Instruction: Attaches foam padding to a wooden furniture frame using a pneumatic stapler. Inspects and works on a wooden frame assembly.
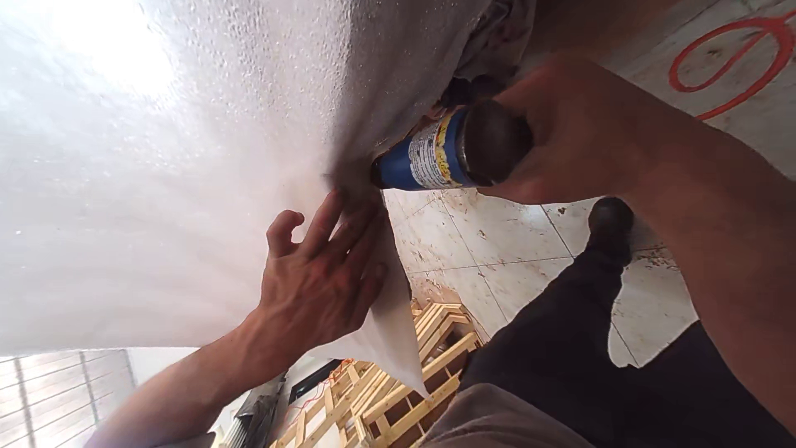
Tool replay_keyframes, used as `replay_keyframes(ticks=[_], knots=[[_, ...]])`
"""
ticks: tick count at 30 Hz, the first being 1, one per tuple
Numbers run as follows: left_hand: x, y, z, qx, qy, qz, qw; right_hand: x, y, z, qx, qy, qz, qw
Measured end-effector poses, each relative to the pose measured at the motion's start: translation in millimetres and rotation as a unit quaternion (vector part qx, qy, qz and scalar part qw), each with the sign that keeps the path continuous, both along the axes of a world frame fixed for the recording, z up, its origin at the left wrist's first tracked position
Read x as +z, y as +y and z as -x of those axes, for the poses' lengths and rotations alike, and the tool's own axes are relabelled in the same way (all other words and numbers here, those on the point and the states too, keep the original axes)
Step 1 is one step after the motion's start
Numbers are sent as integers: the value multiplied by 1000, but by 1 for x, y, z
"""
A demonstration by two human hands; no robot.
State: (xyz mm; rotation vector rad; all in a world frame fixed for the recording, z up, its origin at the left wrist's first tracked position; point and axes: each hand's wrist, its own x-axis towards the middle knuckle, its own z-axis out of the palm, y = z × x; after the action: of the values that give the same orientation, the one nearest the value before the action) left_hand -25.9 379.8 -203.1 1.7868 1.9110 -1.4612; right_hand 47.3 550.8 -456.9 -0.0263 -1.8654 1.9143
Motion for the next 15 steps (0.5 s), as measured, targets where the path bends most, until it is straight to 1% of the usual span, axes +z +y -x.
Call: replay_keyframes(ticks=[3, 5, 7, 9, 15], knots=[[3, 1, -4, 7, -4, 7, 1000, 5, 4, 2, 22, -29, -2, 999], [7, -4, -6, 5, -49, -17, 999, 4, 7, -1, 20, -25, -6, 999], [11, -12, -10, 1, -70, -14, 997, 0, 7, -6, 14, -11, -4, 1000], [12, -17, -12, -3, -64, -1, 998, -3, 2, -10, 6, 8, 1, 1000], [6, -19, -14, -8, -53, 0, 999, -2, -8, -12, 23, 29, -1, 999]])
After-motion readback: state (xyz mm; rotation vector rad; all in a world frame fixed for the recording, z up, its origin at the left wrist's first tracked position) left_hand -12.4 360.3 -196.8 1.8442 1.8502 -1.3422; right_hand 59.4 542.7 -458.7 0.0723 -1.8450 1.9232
